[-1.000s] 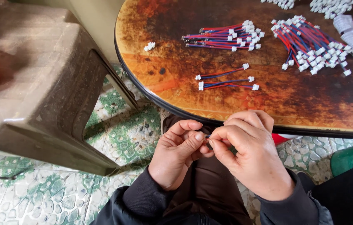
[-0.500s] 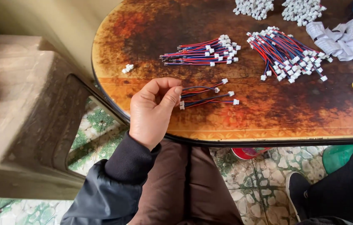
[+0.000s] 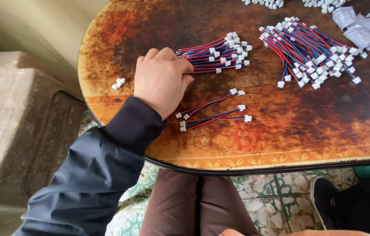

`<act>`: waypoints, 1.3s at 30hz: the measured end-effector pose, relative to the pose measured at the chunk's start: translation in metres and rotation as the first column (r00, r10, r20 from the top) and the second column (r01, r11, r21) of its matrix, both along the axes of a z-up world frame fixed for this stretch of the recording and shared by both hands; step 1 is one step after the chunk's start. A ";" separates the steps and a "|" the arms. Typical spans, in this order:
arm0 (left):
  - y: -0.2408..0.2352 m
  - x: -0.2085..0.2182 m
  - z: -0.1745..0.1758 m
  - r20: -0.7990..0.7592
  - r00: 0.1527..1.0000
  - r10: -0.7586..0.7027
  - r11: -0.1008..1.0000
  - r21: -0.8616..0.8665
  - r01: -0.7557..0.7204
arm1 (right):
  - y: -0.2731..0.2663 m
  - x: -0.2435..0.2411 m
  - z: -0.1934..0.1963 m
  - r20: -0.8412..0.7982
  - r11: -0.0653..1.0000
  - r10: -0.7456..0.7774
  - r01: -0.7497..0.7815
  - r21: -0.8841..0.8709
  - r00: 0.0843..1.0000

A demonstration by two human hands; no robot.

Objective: Assembling small electronic wire harnesses by inserting wires into plastic connectors.

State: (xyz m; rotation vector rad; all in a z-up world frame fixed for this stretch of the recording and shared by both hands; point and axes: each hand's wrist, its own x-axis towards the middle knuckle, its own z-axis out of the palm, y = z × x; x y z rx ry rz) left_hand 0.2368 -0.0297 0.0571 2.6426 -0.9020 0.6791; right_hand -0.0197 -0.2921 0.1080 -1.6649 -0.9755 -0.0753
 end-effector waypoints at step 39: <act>0.024 -0.069 0.040 0.017 0.983 -0.182 0.950 -0.255 0.180 | 0.075 0.134 0.019 -0.047 0.676 -0.712 0.665 -0.319 0.701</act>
